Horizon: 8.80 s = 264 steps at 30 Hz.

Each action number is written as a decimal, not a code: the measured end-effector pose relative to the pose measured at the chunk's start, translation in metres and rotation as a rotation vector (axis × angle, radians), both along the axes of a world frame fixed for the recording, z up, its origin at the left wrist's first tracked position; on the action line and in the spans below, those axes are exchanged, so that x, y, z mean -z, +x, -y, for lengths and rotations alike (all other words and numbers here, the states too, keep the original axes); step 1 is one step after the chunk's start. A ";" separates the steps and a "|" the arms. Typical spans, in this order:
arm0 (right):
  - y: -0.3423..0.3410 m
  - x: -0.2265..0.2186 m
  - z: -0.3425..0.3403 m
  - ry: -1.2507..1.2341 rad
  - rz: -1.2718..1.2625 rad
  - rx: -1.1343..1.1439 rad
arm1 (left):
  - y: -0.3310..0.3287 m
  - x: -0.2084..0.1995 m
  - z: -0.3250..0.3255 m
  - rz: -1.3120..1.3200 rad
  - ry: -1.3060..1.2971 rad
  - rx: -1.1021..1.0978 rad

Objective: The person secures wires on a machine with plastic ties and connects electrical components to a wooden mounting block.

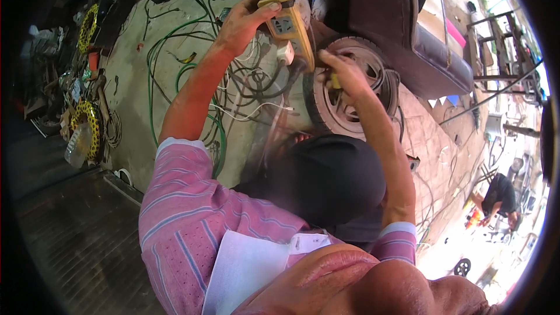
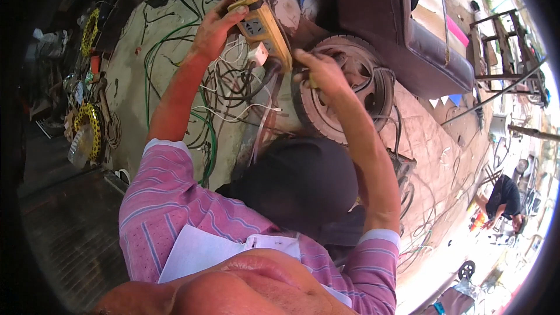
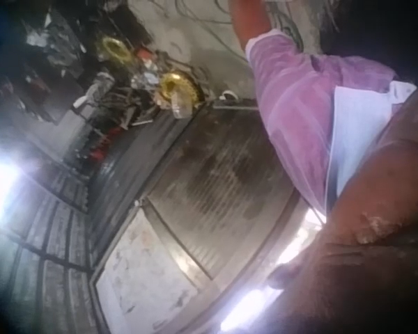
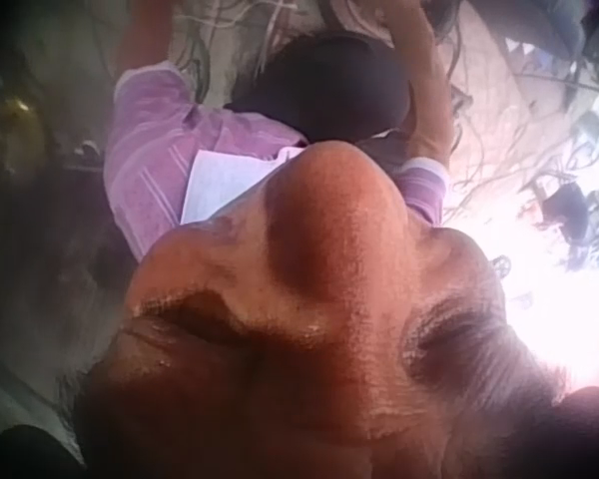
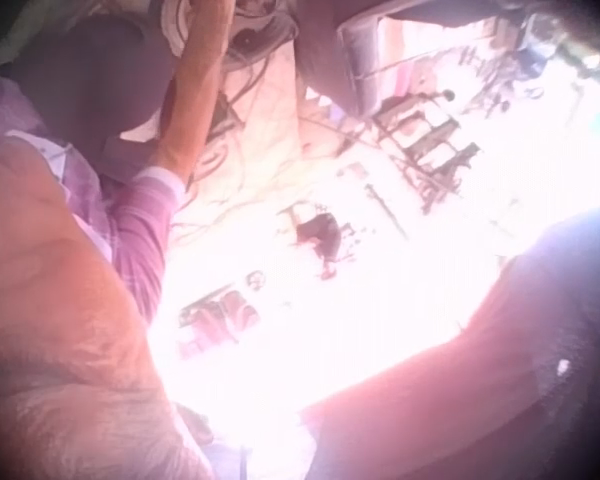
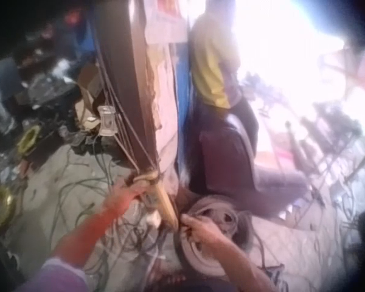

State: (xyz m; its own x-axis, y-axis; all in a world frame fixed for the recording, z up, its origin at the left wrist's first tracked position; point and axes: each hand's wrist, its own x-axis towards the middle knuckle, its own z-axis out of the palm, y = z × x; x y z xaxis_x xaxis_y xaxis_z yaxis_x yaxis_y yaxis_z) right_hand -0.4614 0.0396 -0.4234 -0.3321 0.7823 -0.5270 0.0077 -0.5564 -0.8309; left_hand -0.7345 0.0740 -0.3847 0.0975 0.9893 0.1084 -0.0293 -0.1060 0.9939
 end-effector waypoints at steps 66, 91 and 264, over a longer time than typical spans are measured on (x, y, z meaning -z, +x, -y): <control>-0.061 -0.009 0.006 1.468 0.429 0.358 | 0.047 -0.036 0.008 -0.520 0.155 -0.267; -0.035 0.023 0.045 1.298 0.257 0.325 | 0.040 0.011 -0.016 -0.359 0.026 -0.408; 0.353 0.246 0.428 -0.492 1.209 1.189 | 0.563 0.294 0.106 -0.574 -0.151 1.576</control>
State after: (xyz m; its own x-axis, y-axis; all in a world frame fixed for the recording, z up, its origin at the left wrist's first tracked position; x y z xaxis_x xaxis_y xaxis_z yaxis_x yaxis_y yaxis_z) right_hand -0.1086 -0.3885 -0.6695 0.9645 -0.0039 -0.2640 -0.1229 -0.8916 -0.4359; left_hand -0.1714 -0.0325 -0.6788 0.9229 -0.1072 -0.3699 0.3374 -0.2379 0.9108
